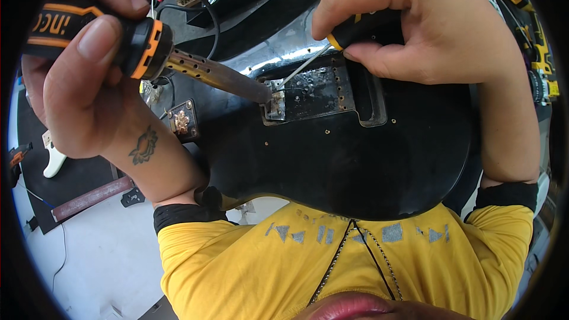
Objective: The person uses a soldering iron and a screwdriver to repair the electronics inside the body of an electric guitar.
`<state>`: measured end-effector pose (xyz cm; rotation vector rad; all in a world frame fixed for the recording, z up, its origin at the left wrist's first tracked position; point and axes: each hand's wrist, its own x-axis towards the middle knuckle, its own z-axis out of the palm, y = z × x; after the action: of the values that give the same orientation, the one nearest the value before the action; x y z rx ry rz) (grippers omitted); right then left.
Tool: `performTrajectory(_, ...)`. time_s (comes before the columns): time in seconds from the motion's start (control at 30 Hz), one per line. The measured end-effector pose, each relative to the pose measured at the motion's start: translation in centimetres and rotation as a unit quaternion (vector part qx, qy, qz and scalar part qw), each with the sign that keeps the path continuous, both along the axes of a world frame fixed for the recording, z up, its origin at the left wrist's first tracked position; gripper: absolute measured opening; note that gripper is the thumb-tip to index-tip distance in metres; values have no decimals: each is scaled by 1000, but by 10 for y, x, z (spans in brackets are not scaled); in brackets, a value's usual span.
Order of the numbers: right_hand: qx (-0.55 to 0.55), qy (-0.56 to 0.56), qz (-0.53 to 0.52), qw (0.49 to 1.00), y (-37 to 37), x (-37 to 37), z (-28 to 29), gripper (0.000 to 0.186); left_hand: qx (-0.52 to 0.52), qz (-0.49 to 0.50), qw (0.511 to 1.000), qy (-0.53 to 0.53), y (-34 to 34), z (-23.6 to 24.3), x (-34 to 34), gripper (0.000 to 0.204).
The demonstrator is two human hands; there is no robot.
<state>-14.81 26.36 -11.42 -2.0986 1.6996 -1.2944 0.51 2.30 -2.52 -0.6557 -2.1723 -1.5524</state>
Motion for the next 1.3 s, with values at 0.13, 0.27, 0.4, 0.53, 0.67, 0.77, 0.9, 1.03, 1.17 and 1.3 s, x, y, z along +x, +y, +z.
performTrajectory(0.13, 78, 67, -58, 993, 8, 23, 38, 22, -38, 48, 998, -20, -4, 5, 5, 48)
performTrajectory(0.27, 37, 94, -21, 995, -1, 9, 7, 20, -26, -7, 1000, -15, -2, 4, 2, 49)
performTrajectory(0.4, 39, 45, 20, 998, 3, 2, 16, 19, -48, 60, 997, -23, 0, 5, 4, 49)
performTrajectory(0.53, 98, 98, -40, 989, 8, 21, 37, 19, -57, 78, 995, -10, 0, 4, 4, 48)
performTrajectory(0.67, 46, 159, -42, 985, 7, 21, 28, 19, -22, -3, 1000, -6, -4, 3, 1, 46)
performTrajectory(0.77, 51, 153, -36, 986, 7, 21, 28, 19, -33, -1, 999, -6, -5, 4, 0, 44)
performTrajectory(0.9, 59, 145, -40, 987, 8, 21, 28, 20, -29, 36, 999, -9, -2, 3, 2, 47)
performTrajectory(1.03, 45, 144, -38, 988, 9, 21, 28, 20, -51, 78, 995, -16, 0, 6, 4, 50)
performTrajectory(1.17, 52, 99, -32, 993, 9, 18, 27, 21, -40, 77, 996, -23, 0, 4, 4, 49)
performTrajectory(1.3, 72, 112, -33, 991, 7, 19, 26, 22, -43, 62, 997, -19, -1, 4, 3, 49)
